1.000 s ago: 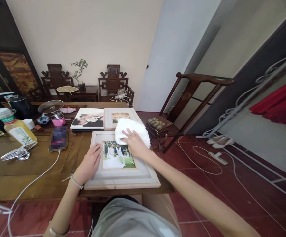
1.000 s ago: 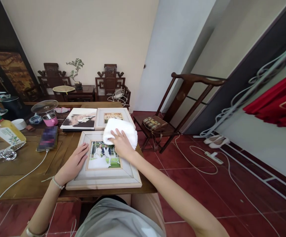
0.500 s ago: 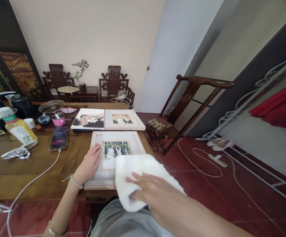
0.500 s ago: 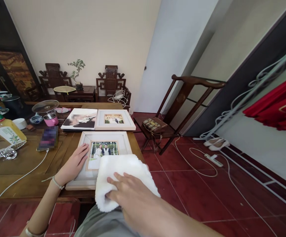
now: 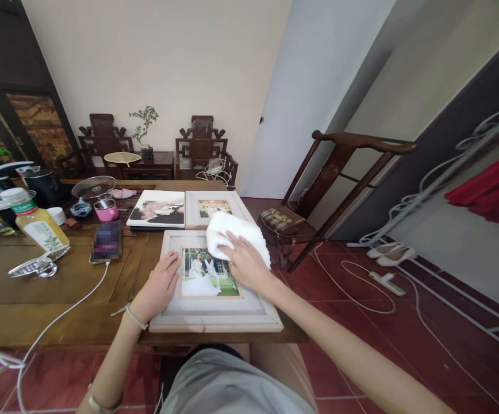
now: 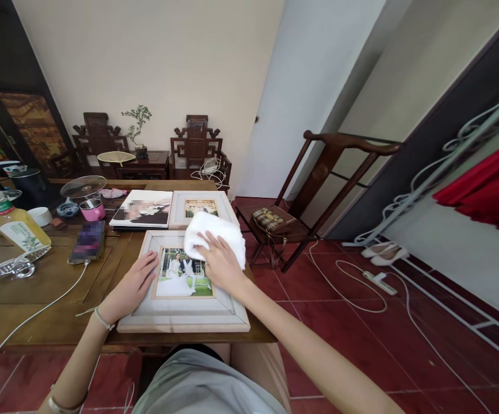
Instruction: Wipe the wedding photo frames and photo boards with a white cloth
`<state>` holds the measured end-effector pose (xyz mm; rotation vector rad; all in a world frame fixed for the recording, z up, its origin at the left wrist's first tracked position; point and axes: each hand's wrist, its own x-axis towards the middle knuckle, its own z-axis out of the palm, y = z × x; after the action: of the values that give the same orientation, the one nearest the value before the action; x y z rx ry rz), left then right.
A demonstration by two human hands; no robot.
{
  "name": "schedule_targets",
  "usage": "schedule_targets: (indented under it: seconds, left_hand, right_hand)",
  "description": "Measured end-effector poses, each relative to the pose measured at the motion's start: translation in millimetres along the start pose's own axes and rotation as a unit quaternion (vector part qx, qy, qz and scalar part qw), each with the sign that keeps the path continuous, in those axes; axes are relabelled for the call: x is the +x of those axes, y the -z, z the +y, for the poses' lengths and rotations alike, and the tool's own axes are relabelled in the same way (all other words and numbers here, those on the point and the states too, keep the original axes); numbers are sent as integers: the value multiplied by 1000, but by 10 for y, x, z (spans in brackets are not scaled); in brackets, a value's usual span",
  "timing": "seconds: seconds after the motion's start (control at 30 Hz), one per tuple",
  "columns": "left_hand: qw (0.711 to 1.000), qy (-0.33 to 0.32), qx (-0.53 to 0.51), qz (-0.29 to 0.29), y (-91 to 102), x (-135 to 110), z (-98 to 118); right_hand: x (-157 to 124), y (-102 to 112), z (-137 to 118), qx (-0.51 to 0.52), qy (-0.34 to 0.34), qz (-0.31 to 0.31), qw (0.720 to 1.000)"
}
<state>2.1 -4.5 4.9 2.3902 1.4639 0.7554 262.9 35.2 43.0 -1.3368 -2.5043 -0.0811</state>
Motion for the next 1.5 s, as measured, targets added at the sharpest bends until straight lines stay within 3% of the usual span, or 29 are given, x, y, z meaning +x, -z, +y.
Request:
schedule_targets:
  seconds: [0.13,0.23,0.37,0.57,0.67,0.73,0.83,0.97,1.07,1.2,1.3,1.5]
  left_hand:
    - [1000,4,-1,10,-7,-2,-7]
    - [1000,4,-2,9,-10,-3,-11]
    - [1000,-6,-5,18,-19,-4,-12]
    - [1000,-6,-5,22,-29,-10,-14]
    - [999,-10,-5,30,-31,-16,-16]
    - [1000,-8,-5,28,-29,-16,-15]
    - [1000,-3,-4,20,-22,-12,-9]
    - [1000,0,-2,11,-12,-7,-3]
    - [1000,-3,-3,12,-7,-6,1]
    - [1000,-2,-6,18,0,-3,7]
    - [1000,1,-9,17,-1,-3,3]
    - [1000,-10,-12,27,-28,-8,-25]
  right_hand:
    - [233,-43,73,-15,22,-23,999]
    - [199,-17,-7,4,50,-67,996]
    - [-109,176,-223,47,83,-118,988]
    - [-669,782,-571,128,120,-227,958]
    - [-822,923,-727,146,112,-253,950]
    - [-840,870,-793,145,97,-249,953]
    - [-738,615,-778,122,78,-217,965]
    - [-424,221,-528,63,63,-129,988]
    - [-124,60,-265,35,47,-67,996]
    - [217,-3,-22,22,77,-50,996]
    - [302,-15,-1,24,96,-55,994]
    - [-39,164,-298,60,108,-120,985]
